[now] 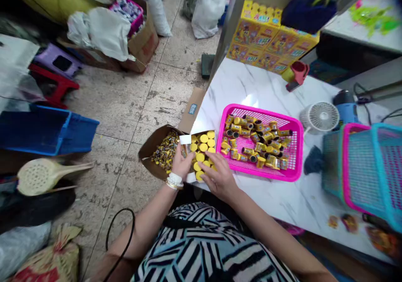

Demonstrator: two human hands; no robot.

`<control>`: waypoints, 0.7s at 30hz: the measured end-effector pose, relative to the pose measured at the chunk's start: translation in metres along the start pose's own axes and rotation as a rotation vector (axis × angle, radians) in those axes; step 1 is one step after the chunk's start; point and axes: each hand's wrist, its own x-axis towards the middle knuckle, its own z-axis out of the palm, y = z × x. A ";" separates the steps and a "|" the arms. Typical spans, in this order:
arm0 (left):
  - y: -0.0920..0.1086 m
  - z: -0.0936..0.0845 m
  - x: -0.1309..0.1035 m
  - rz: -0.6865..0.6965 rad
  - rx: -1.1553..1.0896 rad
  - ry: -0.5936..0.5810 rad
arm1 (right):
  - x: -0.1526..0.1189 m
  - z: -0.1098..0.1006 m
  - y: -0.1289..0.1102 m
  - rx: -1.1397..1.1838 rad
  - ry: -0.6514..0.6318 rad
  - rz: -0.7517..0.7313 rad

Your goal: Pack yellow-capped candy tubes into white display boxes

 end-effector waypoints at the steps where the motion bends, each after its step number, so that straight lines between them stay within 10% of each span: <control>1: -0.002 0.002 -0.003 -0.005 -0.002 -0.006 | -0.003 -0.001 0.000 -0.047 -0.044 0.023; 7: -0.009 0.008 -0.014 -0.036 -0.017 -0.075 | -0.009 -0.003 -0.002 -0.148 -0.317 -0.009; 14: -0.013 -0.012 0.000 -0.013 -0.001 -0.041 | 0.003 -0.036 0.064 -0.247 0.013 0.379; 21: -0.014 -0.014 -0.003 0.012 0.019 -0.044 | 0.007 -0.025 0.103 -0.291 -0.245 0.506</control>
